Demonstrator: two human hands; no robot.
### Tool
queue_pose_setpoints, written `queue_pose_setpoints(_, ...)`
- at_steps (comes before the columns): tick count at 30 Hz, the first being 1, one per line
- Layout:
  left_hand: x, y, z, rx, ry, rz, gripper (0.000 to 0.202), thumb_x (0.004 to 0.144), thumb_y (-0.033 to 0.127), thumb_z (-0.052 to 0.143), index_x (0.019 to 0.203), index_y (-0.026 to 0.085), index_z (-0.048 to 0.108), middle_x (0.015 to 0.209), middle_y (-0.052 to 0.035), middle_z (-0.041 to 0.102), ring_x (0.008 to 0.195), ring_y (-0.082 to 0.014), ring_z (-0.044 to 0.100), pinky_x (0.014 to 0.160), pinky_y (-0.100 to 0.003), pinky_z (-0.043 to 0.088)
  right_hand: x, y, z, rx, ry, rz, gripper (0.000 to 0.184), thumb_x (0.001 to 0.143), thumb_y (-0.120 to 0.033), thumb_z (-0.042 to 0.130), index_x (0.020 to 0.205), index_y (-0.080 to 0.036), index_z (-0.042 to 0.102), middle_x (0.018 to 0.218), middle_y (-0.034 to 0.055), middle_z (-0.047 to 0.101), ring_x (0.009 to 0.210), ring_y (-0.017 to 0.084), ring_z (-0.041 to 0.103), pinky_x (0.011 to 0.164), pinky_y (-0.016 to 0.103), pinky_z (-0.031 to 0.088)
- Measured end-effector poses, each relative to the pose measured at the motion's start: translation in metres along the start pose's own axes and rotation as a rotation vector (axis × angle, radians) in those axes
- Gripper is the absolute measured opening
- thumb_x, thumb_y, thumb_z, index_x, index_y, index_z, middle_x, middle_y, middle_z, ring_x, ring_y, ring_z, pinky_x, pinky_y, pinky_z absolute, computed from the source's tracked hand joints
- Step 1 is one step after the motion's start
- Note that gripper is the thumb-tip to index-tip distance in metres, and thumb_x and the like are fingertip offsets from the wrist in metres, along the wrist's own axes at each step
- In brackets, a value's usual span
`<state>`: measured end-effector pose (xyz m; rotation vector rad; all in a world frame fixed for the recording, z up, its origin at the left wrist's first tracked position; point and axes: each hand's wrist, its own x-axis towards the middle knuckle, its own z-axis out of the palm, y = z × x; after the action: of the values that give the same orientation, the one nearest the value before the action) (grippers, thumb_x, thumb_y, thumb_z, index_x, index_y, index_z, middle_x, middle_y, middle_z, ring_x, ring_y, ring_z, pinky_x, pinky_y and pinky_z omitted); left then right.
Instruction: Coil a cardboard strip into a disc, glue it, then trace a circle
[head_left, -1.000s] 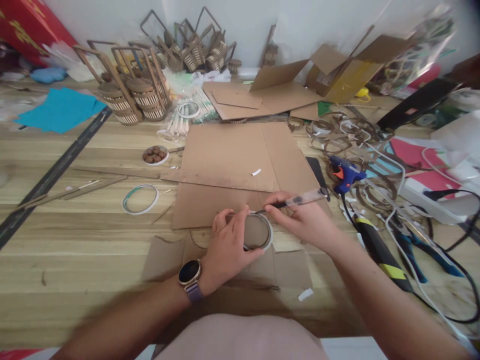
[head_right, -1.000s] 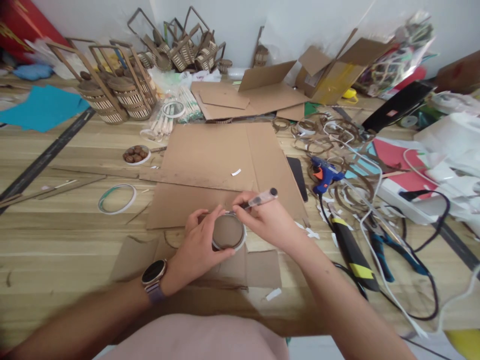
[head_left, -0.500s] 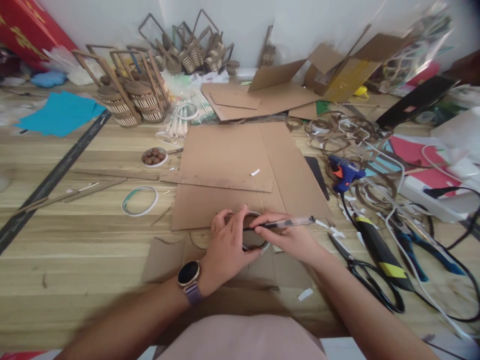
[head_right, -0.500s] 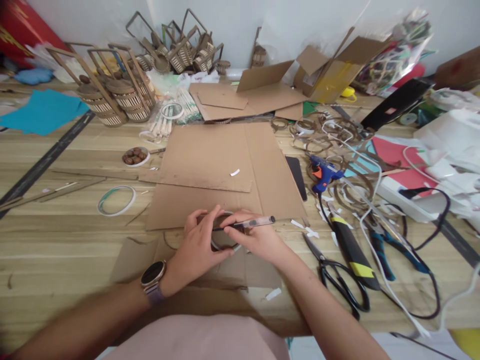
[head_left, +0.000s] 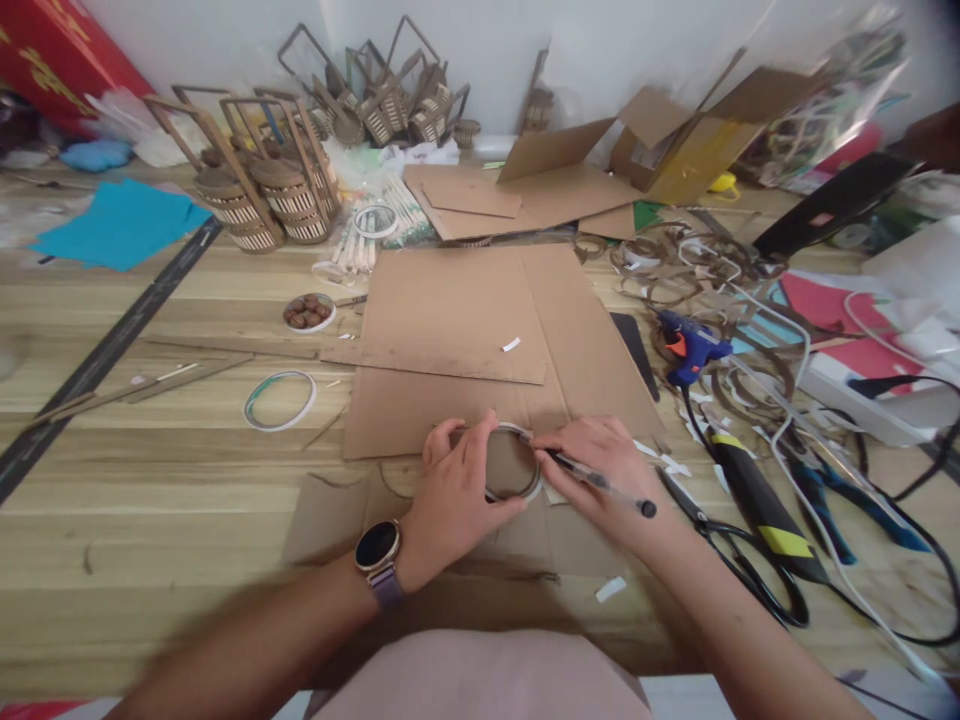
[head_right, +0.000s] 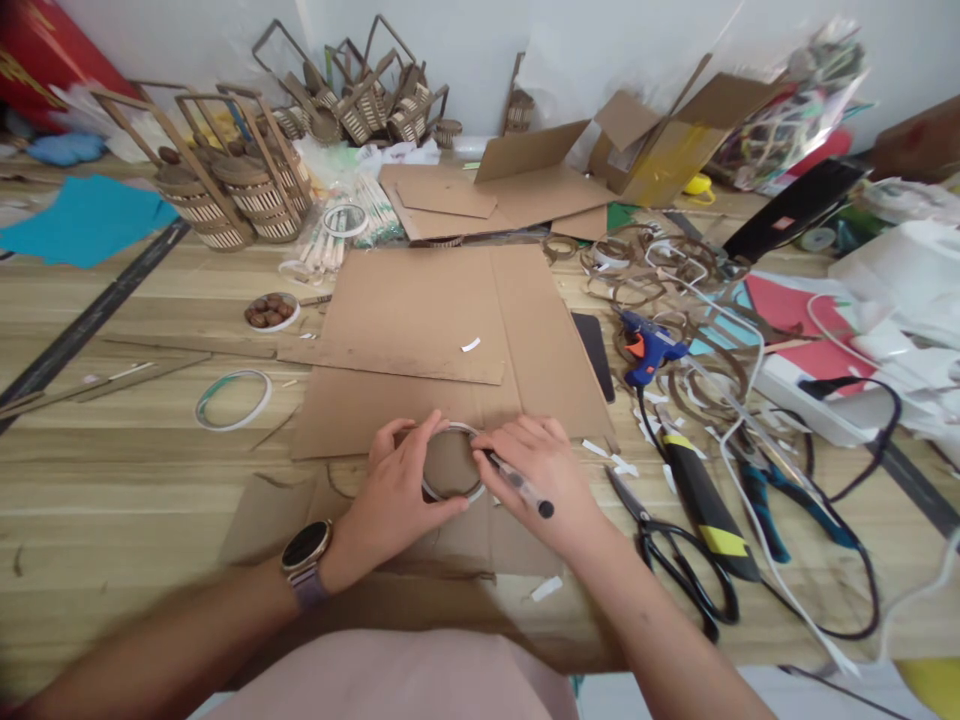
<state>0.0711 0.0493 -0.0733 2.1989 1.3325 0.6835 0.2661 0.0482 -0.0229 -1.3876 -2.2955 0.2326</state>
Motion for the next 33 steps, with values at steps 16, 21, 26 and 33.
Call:
queue_pose_setpoints(16,0.000,-0.001,0.001,-0.005,0.001,-0.001,0.092,0.068,0.036,0.082,0.143,0.017,0.032,0.137,-0.0121,0.055,0.123,-0.0355,0.038,0.106,-0.053,0.035,0.001,-0.004,0.010,0.065,-0.039,-0.033,0.017,0.096,-0.023,0.051,0.101,-0.021,0.067,0.087,0.0046,0.074,0.083,0.019,0.065,0.076,0.033,0.041)
queue_pose_setpoints(21,0.000,-0.001,0.000,0.009,-0.004,0.010,0.091,0.069,0.036,0.082,0.143,0.015,0.033,0.137,-0.0132,0.055,0.122,-0.0366,0.039,0.105,-0.054,0.036,0.003,-0.003,0.012,0.042,-0.019,-0.053,0.016,0.096,-0.023,0.052,0.100,-0.020,0.067,0.086,0.0043,0.073,0.083,0.019,0.065,0.075,0.032,0.039)
queue_pose_setpoints(26,0.001,0.000,-0.001,0.011,-0.021,-0.010,0.090,0.070,0.038,0.081,0.142,0.012,0.034,0.137,-0.0143,0.055,0.122,-0.0366,0.038,0.105,-0.054,0.035,-0.001,-0.011,0.001,-0.155,0.003,-0.070,0.019,0.096,-0.020,0.047,0.090,-0.018,0.065,0.075,0.0036,0.071,0.072,0.019,0.063,0.072,0.033,0.035)
queue_pose_setpoints(33,0.001,0.001,-0.003,-0.009,-0.023,-0.014,0.089,0.070,0.036,0.080,0.143,0.015,0.033,0.137,-0.0121,0.055,0.122,-0.0356,0.038,0.107,-0.052,0.034,-0.006,-0.021,-0.012,0.011,-0.011,0.019,0.018,0.093,-0.022,0.050,0.079,-0.020,0.062,0.071,0.0017,0.070,0.068,0.018,0.064,0.070,0.032,0.041)
